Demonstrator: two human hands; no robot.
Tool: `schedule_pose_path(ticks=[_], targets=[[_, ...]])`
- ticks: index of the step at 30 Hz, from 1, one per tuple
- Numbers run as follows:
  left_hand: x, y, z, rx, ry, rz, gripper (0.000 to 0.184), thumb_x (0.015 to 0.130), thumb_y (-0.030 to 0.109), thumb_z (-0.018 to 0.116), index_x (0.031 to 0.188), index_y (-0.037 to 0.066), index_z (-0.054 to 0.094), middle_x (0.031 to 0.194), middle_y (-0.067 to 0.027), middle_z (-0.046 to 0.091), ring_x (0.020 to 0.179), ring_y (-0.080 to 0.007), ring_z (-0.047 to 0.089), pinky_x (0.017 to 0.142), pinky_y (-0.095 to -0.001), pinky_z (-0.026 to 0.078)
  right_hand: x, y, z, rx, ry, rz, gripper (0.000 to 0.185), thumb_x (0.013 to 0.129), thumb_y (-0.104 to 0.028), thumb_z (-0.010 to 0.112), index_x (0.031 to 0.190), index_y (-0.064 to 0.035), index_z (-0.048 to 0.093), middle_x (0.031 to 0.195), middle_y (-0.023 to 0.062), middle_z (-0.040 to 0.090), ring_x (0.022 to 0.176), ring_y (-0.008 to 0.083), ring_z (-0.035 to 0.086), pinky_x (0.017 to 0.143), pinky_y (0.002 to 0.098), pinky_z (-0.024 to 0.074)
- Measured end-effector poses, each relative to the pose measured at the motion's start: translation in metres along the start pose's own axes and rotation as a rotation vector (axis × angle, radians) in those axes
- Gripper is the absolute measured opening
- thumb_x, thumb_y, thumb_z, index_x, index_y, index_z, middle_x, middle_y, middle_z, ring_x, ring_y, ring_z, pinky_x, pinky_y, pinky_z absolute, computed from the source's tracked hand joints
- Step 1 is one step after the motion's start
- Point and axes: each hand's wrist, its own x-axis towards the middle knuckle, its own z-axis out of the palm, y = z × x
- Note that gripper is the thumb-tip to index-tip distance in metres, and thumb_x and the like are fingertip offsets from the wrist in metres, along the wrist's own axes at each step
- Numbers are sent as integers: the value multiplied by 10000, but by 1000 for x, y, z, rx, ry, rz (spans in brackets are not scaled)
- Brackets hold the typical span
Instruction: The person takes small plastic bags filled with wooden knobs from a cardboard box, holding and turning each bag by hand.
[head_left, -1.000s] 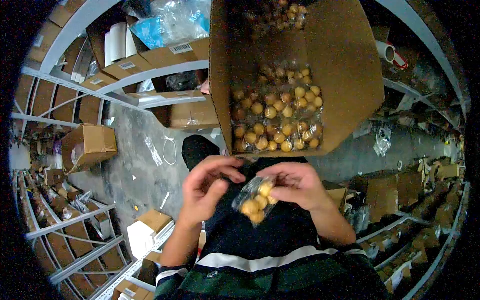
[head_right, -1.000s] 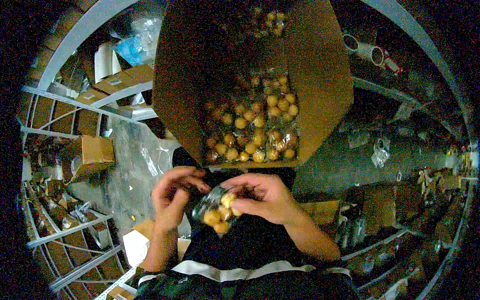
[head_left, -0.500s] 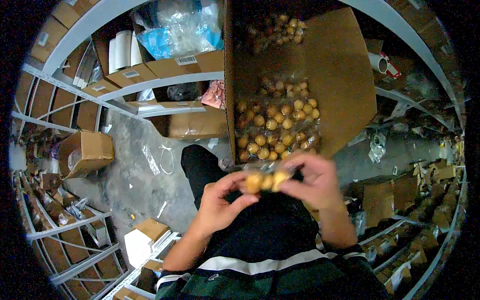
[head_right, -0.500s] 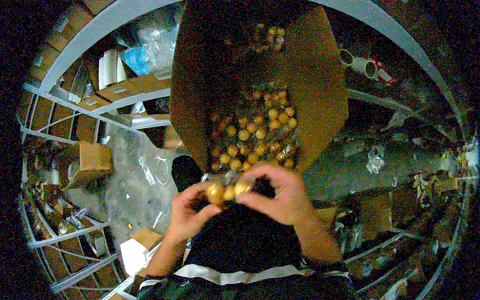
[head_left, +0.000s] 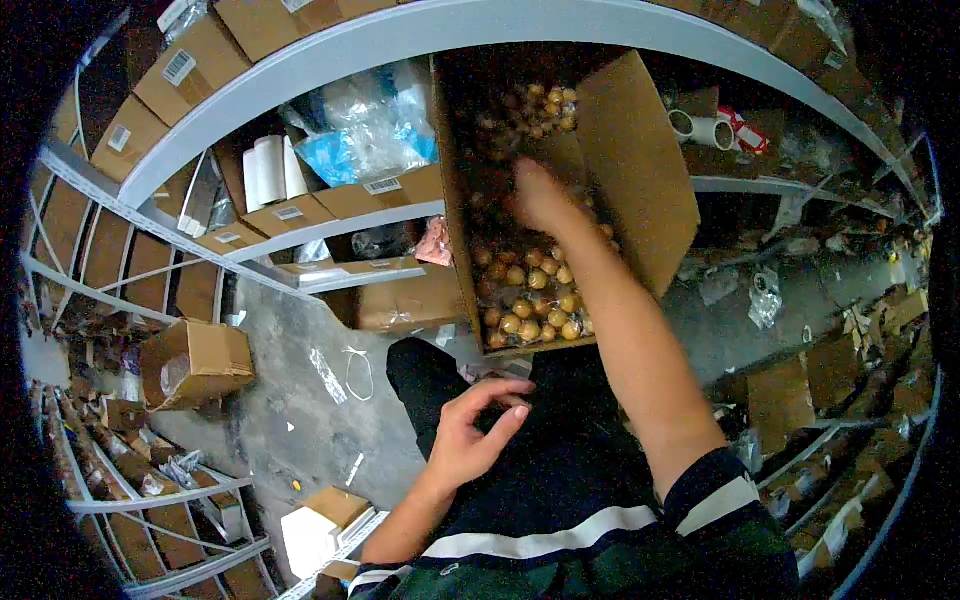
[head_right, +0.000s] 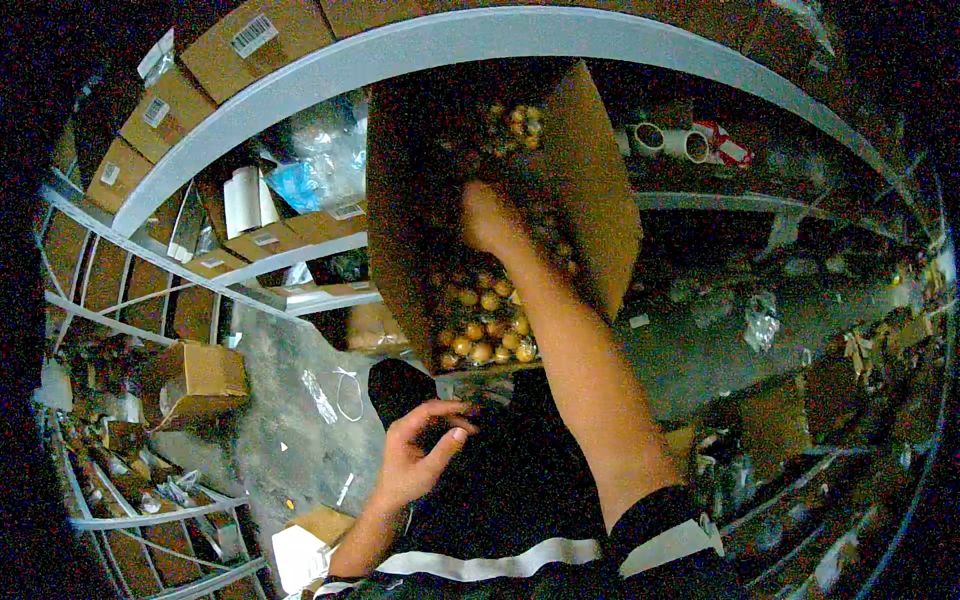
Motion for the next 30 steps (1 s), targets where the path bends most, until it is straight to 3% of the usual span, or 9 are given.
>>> schedule_pose_path(ticks=[5, 8, 11, 15, 20, 25, 27, 29, 30], targets=[[-11, -15, -5, -36, 36, -26, 222, 803, 54, 619, 1021, 13, 601, 916, -77, 635, 792, -131, 605, 731, -261, 471, 29, 47, 38, -91, -184, -30, 390, 720, -57, 582, 1093, 31, 510, 1123, 224, 537, 1051, 359, 513, 871, 421, 433], [-13, -16, -5, -52, 50, -43, 221, 802, 58, 623, 1017, 14, 604, 902, -75, 631, 778, -130, 600, 724, -258, 468, 57, 106, 86, -500, 14, -337, 355, 777, -110, 537, 1105, 22, 506, 1140, 231, 524, 1081, 349, 490, 907, 413, 408], [-12, -14, -3, -35, 32, -43, 221, 801, 61, 624, 1016, 15, 606, 897, -79, 628, 776, -132, 595, 725, -258, 466, 51, 100, 88, 306, -21, 54, 400, 764, -104, 543, 1149, -7, 497, 1189, 220, 495, 1107, 352, 472, 916, 410, 401], [-11, -8, -6, 83, -15, -12, 227, 800, 69, 624, 1021, 19, 604, 916, -90, 623, 791, -140, 595, 733, -260, 462, 21, -4, -17, -182, -277, 115, 493, 734, -73, 579, 1209, -18, 463, 1269, 215, 433, 1152, 350, 441, 938, 400, 392], [-11, -9, -5, 53, 18, -5, 226, 798, 74, 627, 1018, 22, 606, 921, -90, 626, 796, -144, 597, 736, -259, 460, 44, 0, -9, -117, 384, -203, 460, 724, 10, 546, 1180, 0, 481, 1323, 234, 372, 1134, 339, 465, 948, 394, 400], [-9, -5, -2, 141, 9, 33, 224, 792, 77, 634, 1008, 25, 609, 914, -87, 630, 795, -144, 599, 733, -256, 460, 98, 52, 68, -308, 354, -97, 375, 802, -54, 458, 1172, -49, 519, 1342, 215, 365, 1195, 346, 412, 980, 402, 366], [-12, -11, -1, 99, 74, 31, 224, 789, 79, 639, 1004, 25, 610, 923, -88, 630, 794, -145, 600, 733, -255, 461, 98, 60, 73, -582, 186, -217, 385, 801, -87, 464, 1182, -81, 517, 1352, 199, 361, 1215, 342, 392, 989, 441, 343], [-12, -10, -2, 88, 60, -5, 224, 788, 79, 639, 1004, 25, 610, 929, -90, 631, 795, -147, 600, 734, -257, 463, 66, 9, 57, 86, 551, 235, 411, 784, -126, 497, 1195, -104, 502, 1317, 180, 412, 1207, 328, 395, 996, 467, 321], [-12, -9, -1, 75, 57, -44, 224, 788, 79, 640, 1003, 25, 611, 935, -92, 632, 795, -149, 601, 735, -258, 466, 65, 10, 51, -299, 314, 47, 430, 783, -130, 509, 1212, -111, 485, 1267, 170, 456, 1190, 329, 407, 989, 476, 323]])
